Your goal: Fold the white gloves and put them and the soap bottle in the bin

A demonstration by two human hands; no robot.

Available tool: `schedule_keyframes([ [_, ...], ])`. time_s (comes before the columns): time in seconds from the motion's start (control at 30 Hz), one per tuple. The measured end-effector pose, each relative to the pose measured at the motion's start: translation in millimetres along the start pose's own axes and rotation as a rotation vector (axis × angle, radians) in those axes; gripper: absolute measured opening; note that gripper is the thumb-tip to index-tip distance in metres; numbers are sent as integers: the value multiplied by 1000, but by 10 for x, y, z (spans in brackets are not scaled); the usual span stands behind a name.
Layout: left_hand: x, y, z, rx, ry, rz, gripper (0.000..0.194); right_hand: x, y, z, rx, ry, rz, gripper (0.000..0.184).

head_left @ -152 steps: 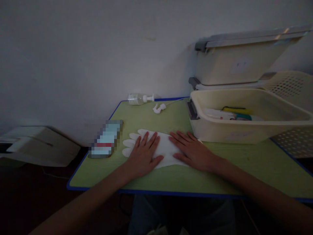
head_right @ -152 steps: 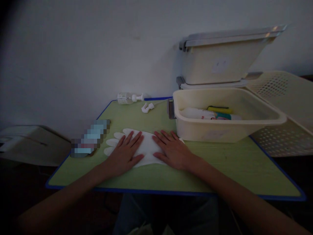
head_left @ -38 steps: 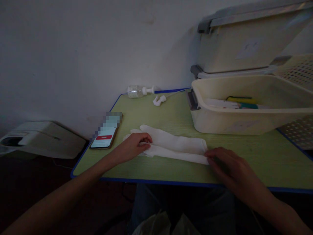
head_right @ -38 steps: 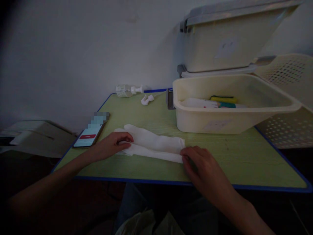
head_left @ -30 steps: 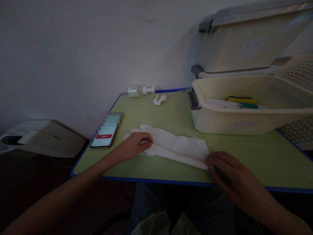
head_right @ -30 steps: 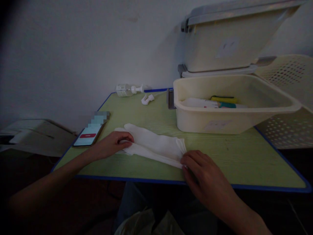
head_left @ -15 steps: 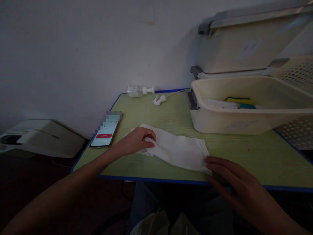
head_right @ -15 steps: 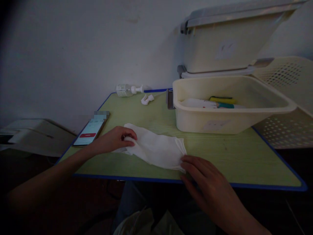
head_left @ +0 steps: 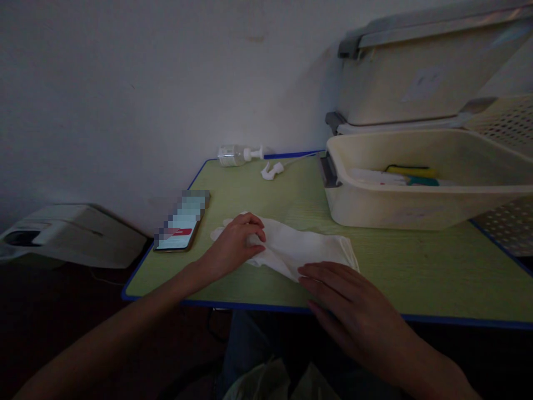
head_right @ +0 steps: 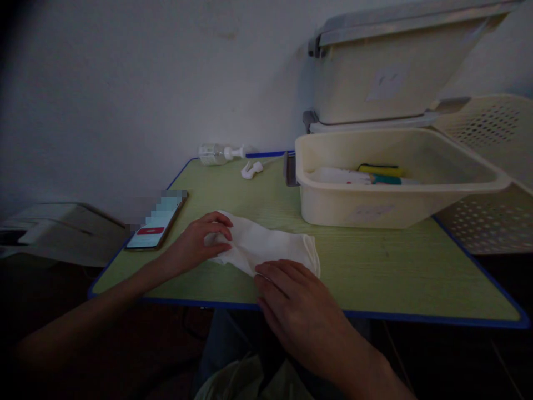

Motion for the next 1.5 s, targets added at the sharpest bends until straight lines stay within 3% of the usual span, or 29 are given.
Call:
schedule_keyframes([
  [0.2, -244, 114, 112, 112, 12, 76, 19, 132, -37, 251, 8, -102, -9, 26],
  [0.4, -447, 95, 288, 148, -113, 54, 30, 102, -10, 322, 42, -125, -6, 27],
  [0.53, -525, 40, 347, 51, -170, -1, 42, 75, -11, 294, 104, -130, 7, 27],
  [0.67, -551, -14, 358, -125, -165, -47, 53, 163, 99, 233, 302, -108, 117, 36],
  [0.87, -538, -81, 340, -320, -98, -25, 52, 604, 434, 423, 717, -242, 327, 33],
  [1.13, -522, -67, 290, -600, -3, 127, 54, 1074, 520, 675, 704, -340, 190, 43],
  [1.3, -566, -83, 222, -576, 149, 94, 51, 1119, 477, 663, 807, -335, 200, 42],
  [1.43, -631, -160, 125, -549, 366, 71, 32, 1033, 409, 595, 984, -265, 231, 37],
  [1.5, -633, -156, 101, -506, 375, 74, 24, 989, 345, 547, 994, -237, 211, 32],
])
Point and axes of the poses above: each hand's wrist, its own x-axis towards the middle knuckle, its own z-axis out of the palm, y = z × x, the point moved 6 cm from there along x, towards the middle knuckle, and after that the axes turned 15 degrees about -y, right-handed, at the moved point
